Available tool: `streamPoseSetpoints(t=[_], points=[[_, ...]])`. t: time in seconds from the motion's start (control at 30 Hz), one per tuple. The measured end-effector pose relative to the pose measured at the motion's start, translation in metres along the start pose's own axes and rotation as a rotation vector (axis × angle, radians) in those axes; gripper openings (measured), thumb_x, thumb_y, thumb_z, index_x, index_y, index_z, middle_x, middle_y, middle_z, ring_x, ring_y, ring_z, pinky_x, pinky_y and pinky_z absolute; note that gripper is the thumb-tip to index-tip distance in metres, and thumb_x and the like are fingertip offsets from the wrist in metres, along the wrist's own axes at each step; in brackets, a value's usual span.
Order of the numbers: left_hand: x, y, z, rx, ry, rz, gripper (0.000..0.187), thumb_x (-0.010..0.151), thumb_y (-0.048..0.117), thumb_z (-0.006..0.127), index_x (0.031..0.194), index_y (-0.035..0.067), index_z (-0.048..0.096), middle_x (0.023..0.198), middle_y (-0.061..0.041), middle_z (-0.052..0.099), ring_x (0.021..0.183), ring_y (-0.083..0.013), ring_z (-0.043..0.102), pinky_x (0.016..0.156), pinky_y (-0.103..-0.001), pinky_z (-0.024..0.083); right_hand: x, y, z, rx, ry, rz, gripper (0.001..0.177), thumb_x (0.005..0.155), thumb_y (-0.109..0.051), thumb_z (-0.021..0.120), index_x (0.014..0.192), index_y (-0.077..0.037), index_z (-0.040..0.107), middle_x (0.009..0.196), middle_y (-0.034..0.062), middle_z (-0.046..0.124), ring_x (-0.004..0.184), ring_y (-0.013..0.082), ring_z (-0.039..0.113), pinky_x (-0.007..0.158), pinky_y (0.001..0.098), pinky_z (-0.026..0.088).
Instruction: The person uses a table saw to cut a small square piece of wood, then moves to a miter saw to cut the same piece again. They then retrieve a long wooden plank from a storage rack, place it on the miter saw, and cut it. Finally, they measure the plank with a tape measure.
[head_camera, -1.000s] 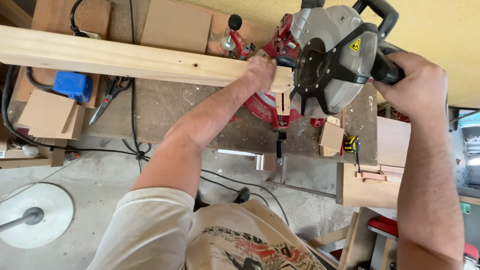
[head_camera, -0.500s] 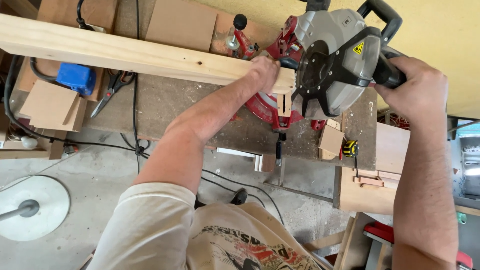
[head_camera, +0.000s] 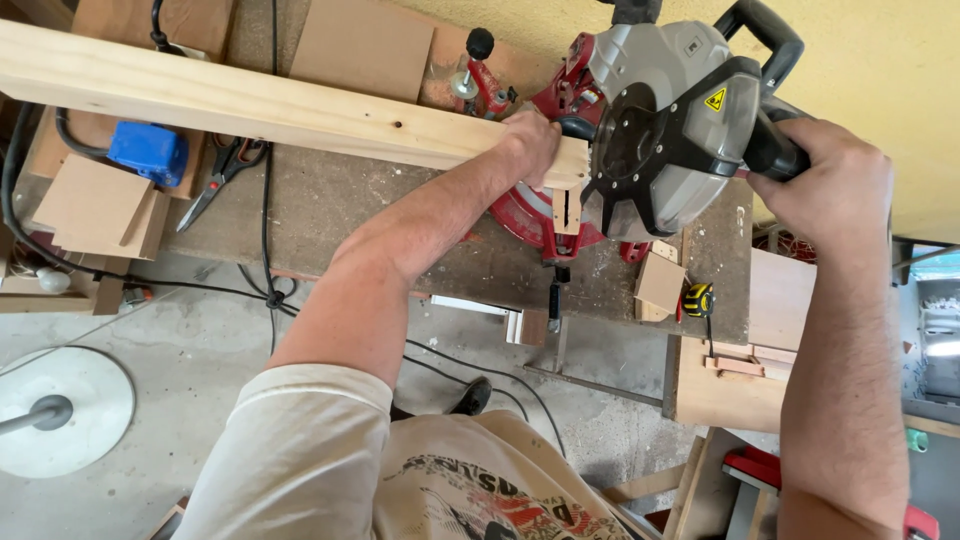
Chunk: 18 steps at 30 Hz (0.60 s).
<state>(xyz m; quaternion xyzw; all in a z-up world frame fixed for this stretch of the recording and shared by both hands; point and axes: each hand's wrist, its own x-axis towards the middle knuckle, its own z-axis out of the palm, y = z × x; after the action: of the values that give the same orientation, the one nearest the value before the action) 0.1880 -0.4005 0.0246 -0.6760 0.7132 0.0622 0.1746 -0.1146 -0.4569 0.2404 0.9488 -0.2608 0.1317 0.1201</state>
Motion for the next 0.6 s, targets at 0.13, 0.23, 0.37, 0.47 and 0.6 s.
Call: streamPoseSetpoints(t=[0.13, 0.23, 0.37, 0.47, 0.6], points=[[0.0, 0.0, -0.001, 0.0, -0.042, 0.012, 0.074, 0.083, 0.052, 0.075, 0.132, 0.003, 0.051, 0.119, -0.015, 0.068, 0.103, -0.0313, 0.069, 0.083, -0.046, 0.061, -0.001, -0.005, -0.002, 0.036, 0.008, -0.014, 0.028, 0.092, -0.025, 0.091, 0.113, -0.014, 0.075, 0.099, 0.0024, 0.072, 0.088, 0.0267, 0.068, 0.073, 0.0398, 0.051], [-0.006, -0.002, -0.005, 0.006, -0.048, 0.014, 0.075, 0.085, 0.055, 0.074, 0.134, 0.004, 0.051, 0.12, -0.016, 0.068, 0.104, -0.031, 0.068, 0.085, -0.045, 0.06, 0.003, -0.009, -0.004, 0.039, 0.004, -0.007, 0.038, 0.087, -0.024, 0.091, 0.122, -0.012, 0.079, 0.106, 0.0056, 0.076, 0.094, 0.0283, 0.072, 0.078, 0.0414, 0.055], [0.005, 0.002, 0.001, 0.043, -0.025, -0.029, 0.082, 0.08, 0.058, 0.077, 0.133, 0.003, 0.05, 0.12, -0.02, 0.067, 0.103, -0.0345, 0.069, 0.079, -0.047, 0.062, 0.003, -0.009, -0.004, 0.027, 0.016, -0.016, 0.035, 0.087, -0.022, 0.092, 0.119, -0.011, 0.079, 0.105, 0.0048, 0.077, 0.091, 0.0263, 0.072, 0.077, 0.0416, 0.058], [-0.002, -0.001, -0.009, 0.017, -0.049, 0.022, 0.08, 0.085, 0.061, 0.074, 0.135, 0.003, 0.052, 0.117, -0.014, 0.068, 0.103, -0.031, 0.07, 0.085, -0.044, 0.061, 0.003, -0.007, -0.002, 0.0, 0.023, -0.01, 0.038, 0.087, -0.027, 0.091, 0.121, -0.015, 0.079, 0.107, 0.0024, 0.077, 0.092, 0.0265, 0.072, 0.076, 0.0404, 0.055], [0.015, 0.003, 0.0, -0.009, -0.084, 0.001, 0.096, 0.075, 0.067, 0.082, 0.139, 0.003, 0.05, 0.125, -0.015, 0.067, 0.11, -0.0338, 0.068, 0.085, -0.048, 0.061, 0.002, -0.005, -0.001, 0.022, 0.027, -0.033, 0.038, 0.087, -0.024, 0.091, 0.121, -0.012, 0.079, 0.107, 0.0039, 0.077, 0.092, 0.0262, 0.072, 0.077, 0.0406, 0.056]])
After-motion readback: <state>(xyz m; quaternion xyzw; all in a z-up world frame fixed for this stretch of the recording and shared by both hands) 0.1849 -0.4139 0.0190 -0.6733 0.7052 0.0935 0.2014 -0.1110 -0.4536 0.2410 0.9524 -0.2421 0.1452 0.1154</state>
